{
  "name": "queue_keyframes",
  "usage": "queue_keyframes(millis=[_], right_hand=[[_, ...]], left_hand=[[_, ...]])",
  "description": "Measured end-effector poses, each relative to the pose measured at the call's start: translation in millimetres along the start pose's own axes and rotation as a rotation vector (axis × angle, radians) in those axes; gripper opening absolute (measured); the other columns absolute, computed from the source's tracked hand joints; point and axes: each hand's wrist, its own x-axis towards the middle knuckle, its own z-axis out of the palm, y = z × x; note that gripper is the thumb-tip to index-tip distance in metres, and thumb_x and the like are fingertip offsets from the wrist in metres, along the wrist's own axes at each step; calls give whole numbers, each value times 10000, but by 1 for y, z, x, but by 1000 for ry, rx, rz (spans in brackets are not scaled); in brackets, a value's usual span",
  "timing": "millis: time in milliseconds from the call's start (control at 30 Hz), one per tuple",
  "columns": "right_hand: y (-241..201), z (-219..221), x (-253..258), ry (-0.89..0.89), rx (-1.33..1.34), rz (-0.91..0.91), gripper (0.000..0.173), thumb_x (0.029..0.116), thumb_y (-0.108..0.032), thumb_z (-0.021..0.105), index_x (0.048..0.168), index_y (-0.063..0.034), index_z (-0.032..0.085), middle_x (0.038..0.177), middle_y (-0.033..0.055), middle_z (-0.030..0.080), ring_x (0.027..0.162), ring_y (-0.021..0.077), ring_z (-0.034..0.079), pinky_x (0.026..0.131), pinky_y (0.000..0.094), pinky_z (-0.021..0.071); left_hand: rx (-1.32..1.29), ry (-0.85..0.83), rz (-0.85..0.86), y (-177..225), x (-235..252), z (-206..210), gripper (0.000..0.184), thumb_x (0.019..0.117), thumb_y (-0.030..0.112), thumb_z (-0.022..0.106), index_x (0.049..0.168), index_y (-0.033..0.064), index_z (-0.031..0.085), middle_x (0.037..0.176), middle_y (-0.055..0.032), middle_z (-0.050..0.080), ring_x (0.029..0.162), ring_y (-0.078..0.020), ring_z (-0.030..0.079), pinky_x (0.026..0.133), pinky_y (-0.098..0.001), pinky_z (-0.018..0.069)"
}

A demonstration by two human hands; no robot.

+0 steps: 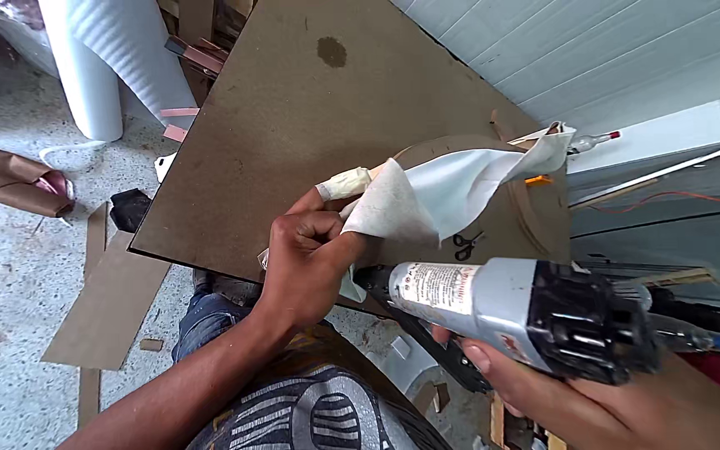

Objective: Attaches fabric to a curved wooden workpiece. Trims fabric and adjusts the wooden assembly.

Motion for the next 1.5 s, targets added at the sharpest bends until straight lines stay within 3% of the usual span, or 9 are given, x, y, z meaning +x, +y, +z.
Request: queue_keyframes(millis=[267, 467, 633, 833, 933, 1000, 1200, 1333, 1500], right_hand=[[1, 6, 1, 124, -92, -43, 338, 1035, -491, 525, 1165, -220, 682, 825, -48, 696, 672, 51, 669, 561, 317, 577], [6, 8, 7, 178, -8, 56, 263, 1012, -538, 509, 1049, -343, 682, 738, -170, 623, 576, -26, 584, 477, 217, 510], [43, 18, -23, 331, 355, 163, 278, 1021, -464, 582, 1162, -244, 676, 824, -7, 705, 582, 136, 656, 510, 318, 581], [200, 106, 6, 549, 308, 759, 422, 987, -338, 637, 1274, -31, 600, 1016, 147, 690, 870, 273, 700, 805, 504, 594], [299, 166, 37, 574, 275, 750, 524, 982, -256, 619, 1444, -23, 534, 1399, 221, 560, 1231, 334, 612, 1047, 512, 514], [337, 177, 48, 597, 325, 638, 428, 996, -256, 563, 1374, -65, 625, 1374, 169, 615, 1285, 274, 587, 1112, 460, 465], [514, 134, 13, 805, 330, 921, 395, 1051, -413, 527, 1223, -109, 710, 1157, 198, 701, 1065, 404, 676, 896, 665, 530], [624, 128, 20, 790, 263, 1167, 643, 955, -634, 569, 1014, -11, 717, 1130, 333, 650, 1055, 539, 626, 785, 749, 484], [649, 114, 26, 641, 303, 1258, 686, 874, -623, 681, 949, 59, 693, 1230, 384, 586, 1128, 570, 586, 813, 762, 470]], left_hand=[[82, 47, 114, -4, 6, -6, 215, 816, 76, 724, 691, 131, 559, 1310, -93, 626, 1302, -270, 561, 1046, -469, 531], [59, 18, 128, -5, 8, -8, 184, 864, 108, 737, 728, 114, 613, 1401, -106, 596, 1371, -290, 523, 1076, -470, 529], [106, -44, 126, -6, 8, -17, 127, 891, 196, 747, 813, 135, 667, 1386, -101, 609, 1330, -319, 560, 1042, -501, 556], [205, -112, 156, -4, 18, -14, 131, 918, 310, 716, 917, 179, 705, 1243, -57, 685, 1200, -263, 643, 969, -421, 581], [270, -213, 98, -1, 22, -17, 123, 901, 342, 732, 941, 236, 684, 1303, 18, 663, 1231, -174, 620, 967, -357, 570], [366, -240, 90, 6, 28, -14, 190, 883, 371, 755, 989, 245, 660, 1292, 73, 654, 1195, -102, 620, 945, -330, 569], [722, -437, 195, 39, 41, 28, 770, 861, 239, 791, 1429, -135, 431, 1504, -280, 436, 1417, -260, 435, 1182, -439, 388], [640, -344, 260, 27, 40, 43, 212, 1032, 242, 574, 1177, 248, 729, 1430, 53, 613, 1396, -144, 498, 1184, -411, 397], [340, -23, 115, 8, 10, 60, 357, 1049, 55, 413, 1326, 100, 634, 1366, 25, 667, 1284, -120, 599, 1135, -346, 455]])
